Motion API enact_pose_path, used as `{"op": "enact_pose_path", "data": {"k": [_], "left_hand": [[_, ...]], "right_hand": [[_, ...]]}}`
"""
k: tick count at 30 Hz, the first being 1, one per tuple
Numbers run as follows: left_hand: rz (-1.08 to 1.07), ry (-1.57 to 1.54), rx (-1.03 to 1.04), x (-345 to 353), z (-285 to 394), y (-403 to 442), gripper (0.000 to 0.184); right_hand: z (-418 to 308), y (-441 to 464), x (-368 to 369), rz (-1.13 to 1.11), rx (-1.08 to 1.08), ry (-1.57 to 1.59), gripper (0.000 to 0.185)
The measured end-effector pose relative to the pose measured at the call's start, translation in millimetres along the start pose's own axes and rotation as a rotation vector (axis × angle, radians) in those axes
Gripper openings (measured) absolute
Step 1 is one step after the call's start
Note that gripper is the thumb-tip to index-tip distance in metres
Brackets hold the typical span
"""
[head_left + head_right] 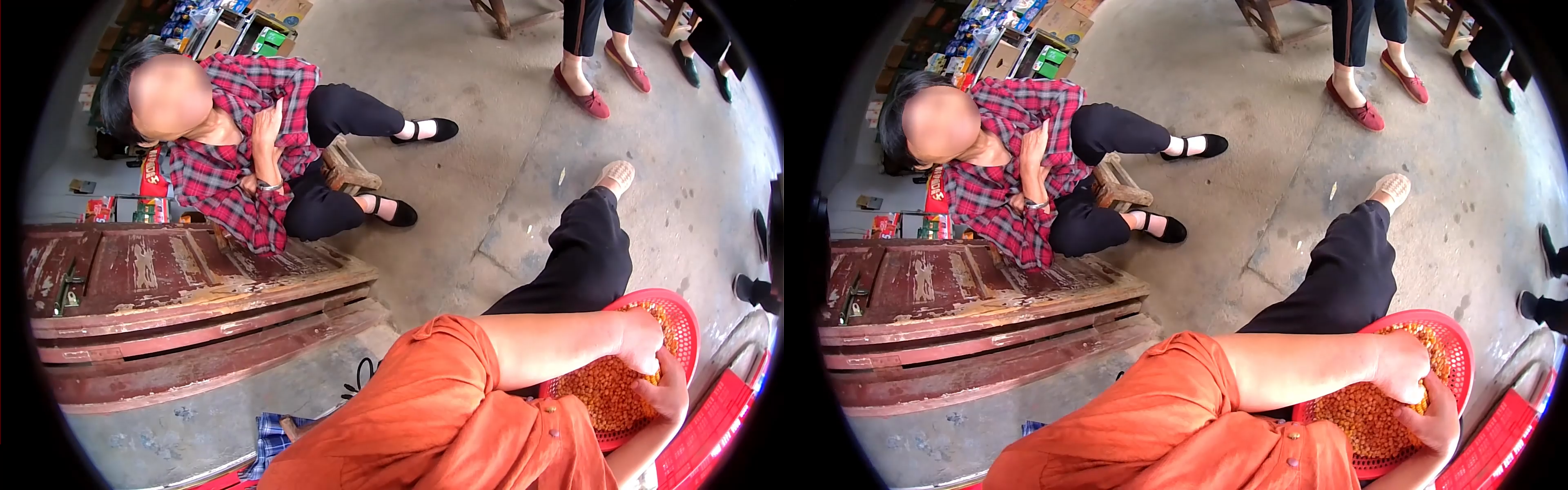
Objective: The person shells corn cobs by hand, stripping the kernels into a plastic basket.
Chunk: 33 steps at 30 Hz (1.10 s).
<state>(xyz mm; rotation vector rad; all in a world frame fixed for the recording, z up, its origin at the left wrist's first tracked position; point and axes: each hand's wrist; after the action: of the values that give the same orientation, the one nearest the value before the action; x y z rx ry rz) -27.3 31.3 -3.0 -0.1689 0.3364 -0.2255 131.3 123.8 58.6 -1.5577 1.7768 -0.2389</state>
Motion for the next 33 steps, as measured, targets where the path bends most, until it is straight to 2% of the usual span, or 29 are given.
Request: {"op": "enact_pose_path", "data": {"k": [2, 8, 14, 22, 33], "left_hand": [[-0.001, 0.009, -0.001, 0, 0, 0, 0.034], [-0.060, 0.063, 0.016, 1, -1, 0, 0.036], [-0.114, 0.068, 0.020, -1, 3, -3, 0.037], [-0.067, 0.186, -0.022, 10, 3, 3, 0.029], [-0.113, 0.330, -0.014, 7, 12, 0, 0.027]], "right_hand": [[2, 0, 1, 0.026, -0.005, -0.001, 0.076], [-8, 2, -3, -0.085, -0.008, -0.132, 0.077], [-13, -2, 3, -0.064, 0.030, -0.178, 0.069], [-7, 2, 8, 0.026, 0.080, -0.238, 0.056], [8, 8, 14, 0.086, 0.007, -0.276, 0.056]]}}
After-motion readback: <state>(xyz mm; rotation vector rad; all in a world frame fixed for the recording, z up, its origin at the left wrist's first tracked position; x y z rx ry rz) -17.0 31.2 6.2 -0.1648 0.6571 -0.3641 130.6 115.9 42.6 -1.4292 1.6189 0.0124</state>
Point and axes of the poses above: each hand's wrist, its own y-axis towards the middle knuckle, its own x-axis out of the palm, z = x × y, and after that the axes turned 8 degrees about -y, right-handed
